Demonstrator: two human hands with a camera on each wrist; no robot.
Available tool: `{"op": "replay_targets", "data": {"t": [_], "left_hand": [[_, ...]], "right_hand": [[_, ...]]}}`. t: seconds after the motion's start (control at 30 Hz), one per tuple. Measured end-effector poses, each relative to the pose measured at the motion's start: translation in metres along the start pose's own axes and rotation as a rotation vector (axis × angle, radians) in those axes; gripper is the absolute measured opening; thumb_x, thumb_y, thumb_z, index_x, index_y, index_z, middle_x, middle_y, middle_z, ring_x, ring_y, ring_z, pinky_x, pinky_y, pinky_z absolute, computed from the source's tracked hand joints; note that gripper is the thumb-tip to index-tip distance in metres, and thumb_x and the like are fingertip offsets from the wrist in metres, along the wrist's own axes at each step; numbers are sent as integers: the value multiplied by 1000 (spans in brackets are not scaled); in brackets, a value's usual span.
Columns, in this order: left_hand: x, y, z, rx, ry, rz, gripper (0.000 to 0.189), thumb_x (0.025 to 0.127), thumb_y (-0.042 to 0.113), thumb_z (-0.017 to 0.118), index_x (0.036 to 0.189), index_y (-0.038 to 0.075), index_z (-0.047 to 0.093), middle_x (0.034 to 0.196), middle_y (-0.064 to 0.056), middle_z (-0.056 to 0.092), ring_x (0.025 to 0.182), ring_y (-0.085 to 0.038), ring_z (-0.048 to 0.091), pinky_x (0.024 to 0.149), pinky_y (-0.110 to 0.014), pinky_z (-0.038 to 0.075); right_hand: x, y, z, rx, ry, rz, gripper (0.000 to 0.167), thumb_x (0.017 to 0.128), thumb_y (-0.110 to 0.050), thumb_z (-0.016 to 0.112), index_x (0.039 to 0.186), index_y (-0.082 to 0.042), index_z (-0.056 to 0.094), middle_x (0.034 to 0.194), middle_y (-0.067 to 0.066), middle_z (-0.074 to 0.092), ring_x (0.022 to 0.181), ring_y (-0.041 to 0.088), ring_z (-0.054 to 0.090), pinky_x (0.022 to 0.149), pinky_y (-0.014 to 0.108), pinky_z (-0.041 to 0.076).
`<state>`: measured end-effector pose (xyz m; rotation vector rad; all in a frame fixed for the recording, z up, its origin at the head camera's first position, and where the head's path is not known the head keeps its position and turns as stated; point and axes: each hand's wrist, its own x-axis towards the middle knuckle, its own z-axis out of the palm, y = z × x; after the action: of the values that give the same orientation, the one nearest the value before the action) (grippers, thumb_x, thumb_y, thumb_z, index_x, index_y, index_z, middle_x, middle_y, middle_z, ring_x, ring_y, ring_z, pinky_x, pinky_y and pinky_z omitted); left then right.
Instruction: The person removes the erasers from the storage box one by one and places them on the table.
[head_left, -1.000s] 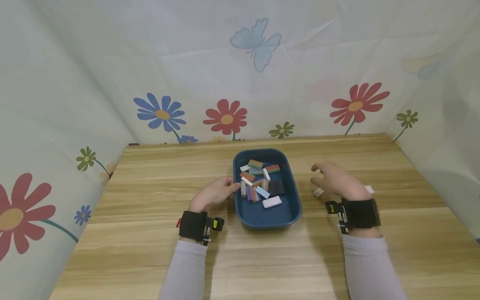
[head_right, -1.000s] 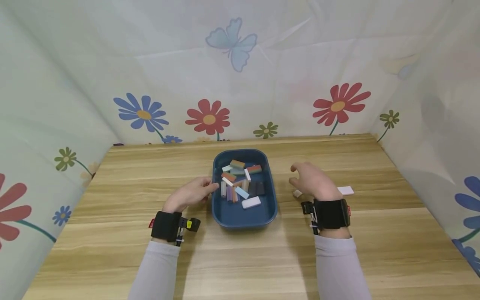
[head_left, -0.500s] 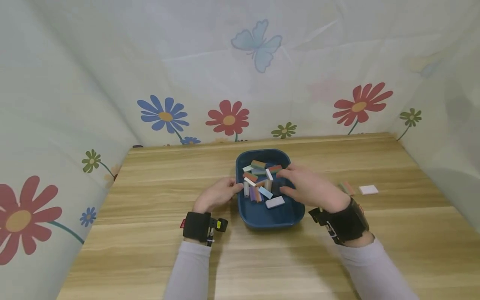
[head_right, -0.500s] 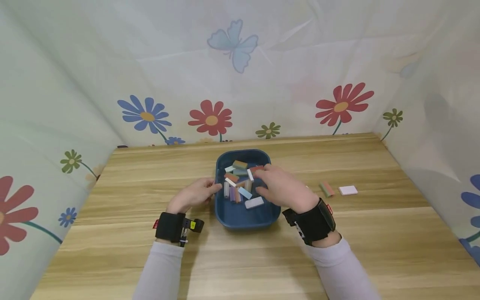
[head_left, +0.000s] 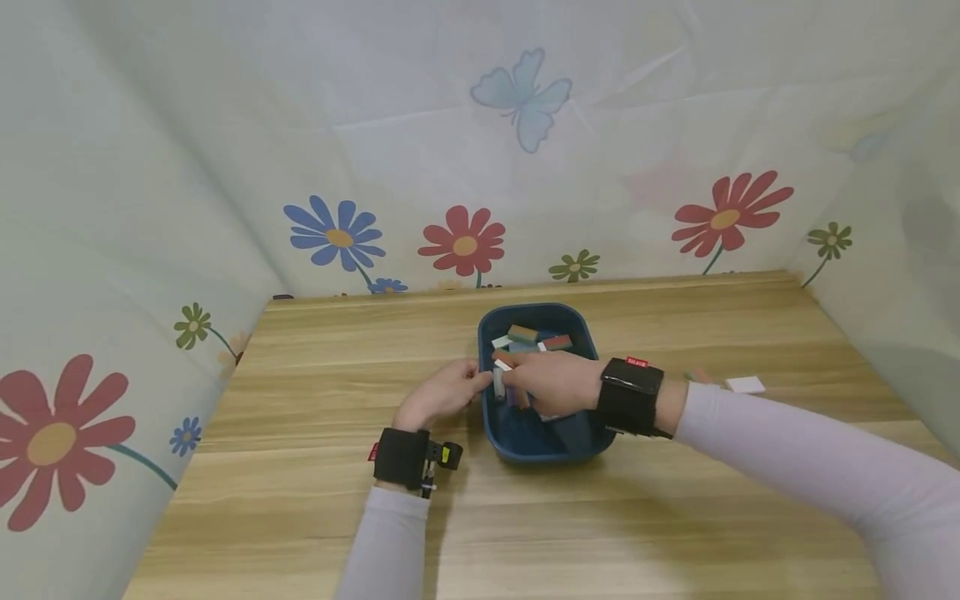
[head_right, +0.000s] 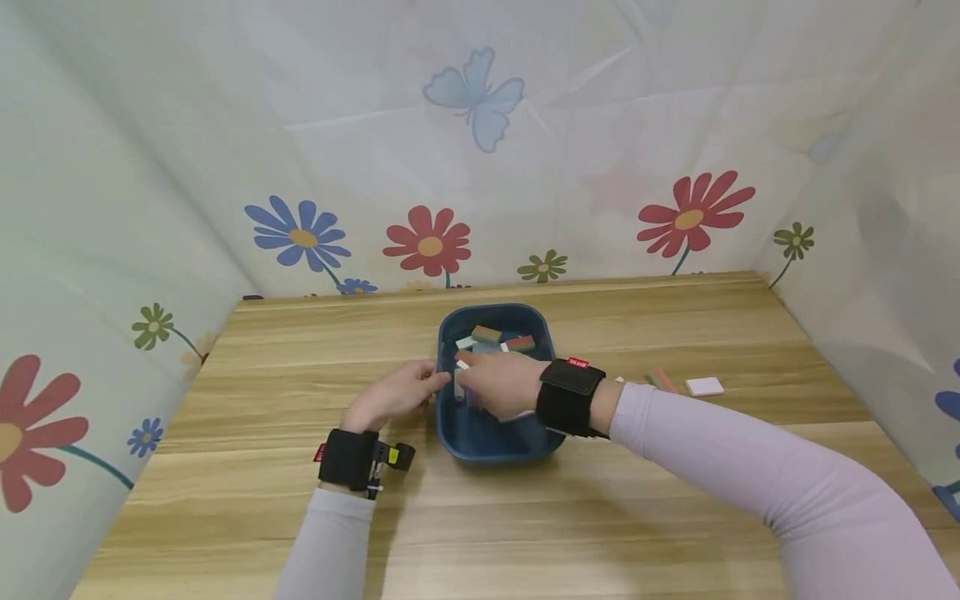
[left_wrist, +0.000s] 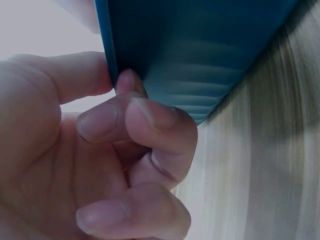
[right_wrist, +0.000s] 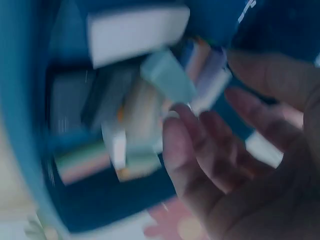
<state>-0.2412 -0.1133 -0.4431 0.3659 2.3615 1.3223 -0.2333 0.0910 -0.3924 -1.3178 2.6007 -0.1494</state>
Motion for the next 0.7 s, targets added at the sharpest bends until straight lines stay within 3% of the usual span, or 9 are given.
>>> {"op": "replay_targets", "data": {"t": [0.07,0.23,0.33,0.5,0.57,0.7], "left_hand": [[-1,2,1,9,10,-2,27,105,24,47,86,7,55,65,0,42,53,-15,38,51,-29,29],[-2,4,4,6,15,3,28,104,23,47,90,2,59,67,-1,43,55,-16,40,52,-29,29],[-3,5,4,0,14,0,28,104,23,46,91,1,59,66,-1,43,55,-17,40,52,-30,29],[-4,5,3,-8,6,-5,28,104,23,47,89,2,58,64,0,42,52,-16,38,50,-29,28],[-3,5,3,-11,4,-2,28,104,23,47,87,4,56,64,0,42,52,-15,38,50,-29,28],[-2,2,1,-4,11,-1,28,104,24,47,82,8,52,65,0,42,53,-14,38,51,-28,29]], "right_hand": [[7,3,7,-36,4,29,11,89,-3,66,99,-6,69,147,25,40,96,25,64,65,29,50],[17,6,15,-94,3,105,17,89,-11,71,103,-3,69,143,23,46,110,35,59,77,40,54],[19,6,16,-82,-7,131,20,87,-11,73,105,-3,70,143,22,46,109,34,59,79,41,53],[18,4,9,-68,-40,135,17,88,-11,72,104,-4,69,126,22,59,90,26,62,69,36,54],[16,3,1,-84,-40,132,28,87,-7,71,114,-3,67,119,22,61,81,24,62,63,35,53],[8,0,-22,-120,-10,131,48,83,-2,74,130,-5,61,121,22,58,84,27,64,68,35,54]]}}
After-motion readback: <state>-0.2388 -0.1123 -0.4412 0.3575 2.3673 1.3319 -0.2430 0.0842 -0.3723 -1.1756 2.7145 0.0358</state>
